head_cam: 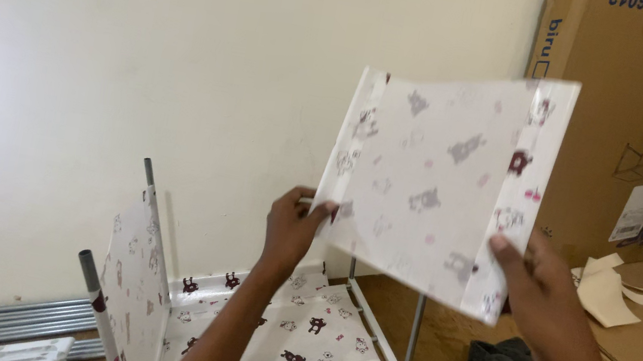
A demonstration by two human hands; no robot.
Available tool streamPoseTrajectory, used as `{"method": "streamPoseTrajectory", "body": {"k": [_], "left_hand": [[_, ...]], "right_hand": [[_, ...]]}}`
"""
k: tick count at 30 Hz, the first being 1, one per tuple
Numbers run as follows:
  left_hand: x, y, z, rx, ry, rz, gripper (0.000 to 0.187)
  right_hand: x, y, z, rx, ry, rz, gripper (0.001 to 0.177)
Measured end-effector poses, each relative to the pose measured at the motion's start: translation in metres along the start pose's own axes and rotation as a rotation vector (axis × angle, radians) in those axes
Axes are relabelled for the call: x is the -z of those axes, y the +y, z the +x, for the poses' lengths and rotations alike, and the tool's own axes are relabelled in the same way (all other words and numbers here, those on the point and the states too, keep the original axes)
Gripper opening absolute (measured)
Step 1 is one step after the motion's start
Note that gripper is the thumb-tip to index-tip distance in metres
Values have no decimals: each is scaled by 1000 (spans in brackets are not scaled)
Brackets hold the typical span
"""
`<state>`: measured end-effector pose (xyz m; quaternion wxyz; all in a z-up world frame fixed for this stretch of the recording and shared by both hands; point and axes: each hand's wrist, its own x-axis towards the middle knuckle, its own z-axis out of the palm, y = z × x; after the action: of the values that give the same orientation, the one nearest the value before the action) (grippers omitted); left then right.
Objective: The person assembles a small fabric-covered frame by inserting metal rods into white plastic connectors and threading the fabric through the frame. The person then adds vertical support rods and secures the fabric to the frame.
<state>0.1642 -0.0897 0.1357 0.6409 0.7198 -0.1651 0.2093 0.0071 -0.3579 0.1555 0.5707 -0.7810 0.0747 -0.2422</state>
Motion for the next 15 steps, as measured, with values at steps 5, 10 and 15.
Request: {"method": "streamPoseTrajectory", "body": {"k": [5,10,15], "left_hand": [[-42,13,107,-11,-106,240,30],[-77,3,180,31,-199,86,25],[-95,-14,200,29,-54,143,26]], "right_hand": [[10,-58,64,343,-41,64,47],[20,-89,101,322,-93,0,54],[26,-98,120,248,-206,-85,62]]}}
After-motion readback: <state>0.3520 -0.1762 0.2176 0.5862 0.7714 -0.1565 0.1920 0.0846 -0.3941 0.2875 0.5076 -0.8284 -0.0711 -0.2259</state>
